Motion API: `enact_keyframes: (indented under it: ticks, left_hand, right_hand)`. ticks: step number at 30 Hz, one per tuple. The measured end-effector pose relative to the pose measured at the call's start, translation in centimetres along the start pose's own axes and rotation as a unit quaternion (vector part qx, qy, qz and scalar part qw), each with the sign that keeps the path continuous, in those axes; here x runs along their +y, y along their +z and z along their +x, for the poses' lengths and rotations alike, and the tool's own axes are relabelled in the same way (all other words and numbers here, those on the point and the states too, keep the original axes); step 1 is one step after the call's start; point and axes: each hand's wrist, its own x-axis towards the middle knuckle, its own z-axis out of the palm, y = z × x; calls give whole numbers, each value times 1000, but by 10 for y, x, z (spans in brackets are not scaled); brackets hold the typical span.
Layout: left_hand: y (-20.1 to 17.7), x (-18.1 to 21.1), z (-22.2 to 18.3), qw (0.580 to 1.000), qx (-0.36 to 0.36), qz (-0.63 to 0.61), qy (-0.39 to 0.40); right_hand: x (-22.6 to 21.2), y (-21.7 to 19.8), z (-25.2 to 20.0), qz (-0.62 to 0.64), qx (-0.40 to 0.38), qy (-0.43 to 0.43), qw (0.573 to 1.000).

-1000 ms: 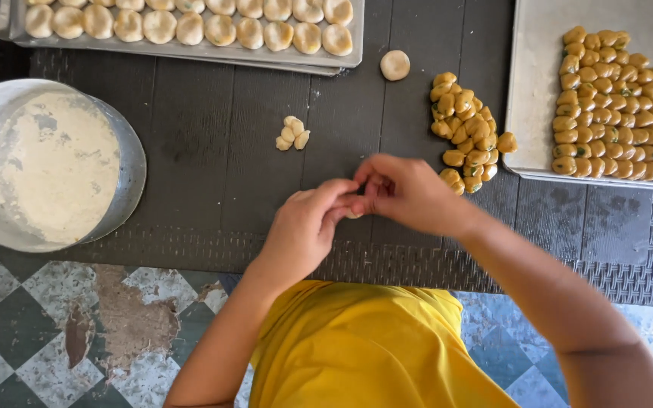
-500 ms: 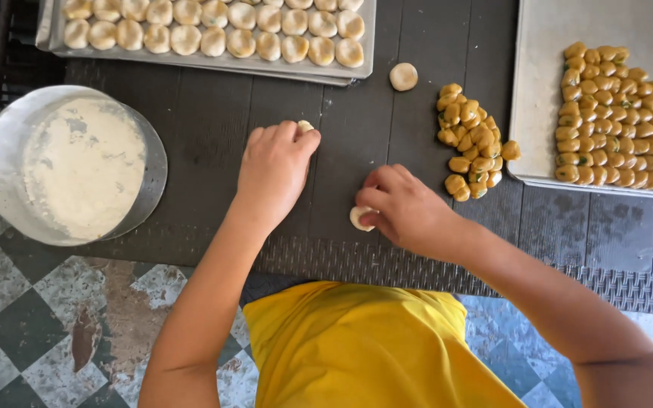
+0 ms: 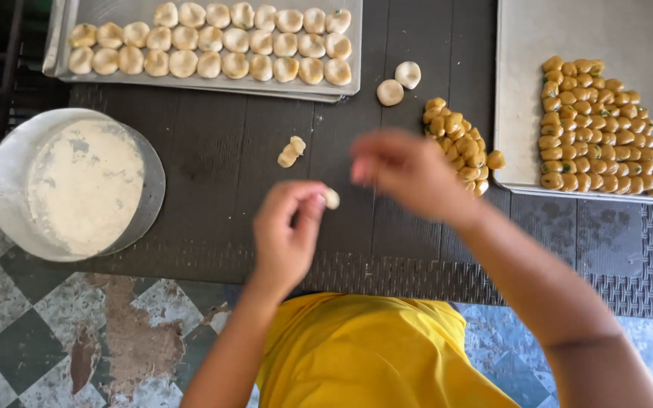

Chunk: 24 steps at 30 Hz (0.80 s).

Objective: Manually filling small dough portions with pre-rolled filling balls and pinching them into a specific shape on a production table.

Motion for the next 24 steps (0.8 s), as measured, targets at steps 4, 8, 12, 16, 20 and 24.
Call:
enact_keyframes:
  ticks: [4,8,12,16,20,24]
  left_hand:
    - [28,-21,-25,998,19,49,45]
    - [20,-26,-32,949,-118,221,191]
    - [15,-23,-42,891,-204,336,226]
    - [20,-28,-40,890,-188,355,215]
    - [15,-25,-49,889,-192,362,203]
    - [16,-27,-52,892,-187,359,202]
  right_hand:
    - [12,44,-40,26,24,48,998]
    - [43,62,-76,-283,111,-187,934]
    - [13,51,-106,-429,72,-156,887]
    - [20,43,-96,-464,82,-124,873]
    - [39,-11,-85,-455,109,-168,868]
    - [93,-83,-104,-554,152,-1,819]
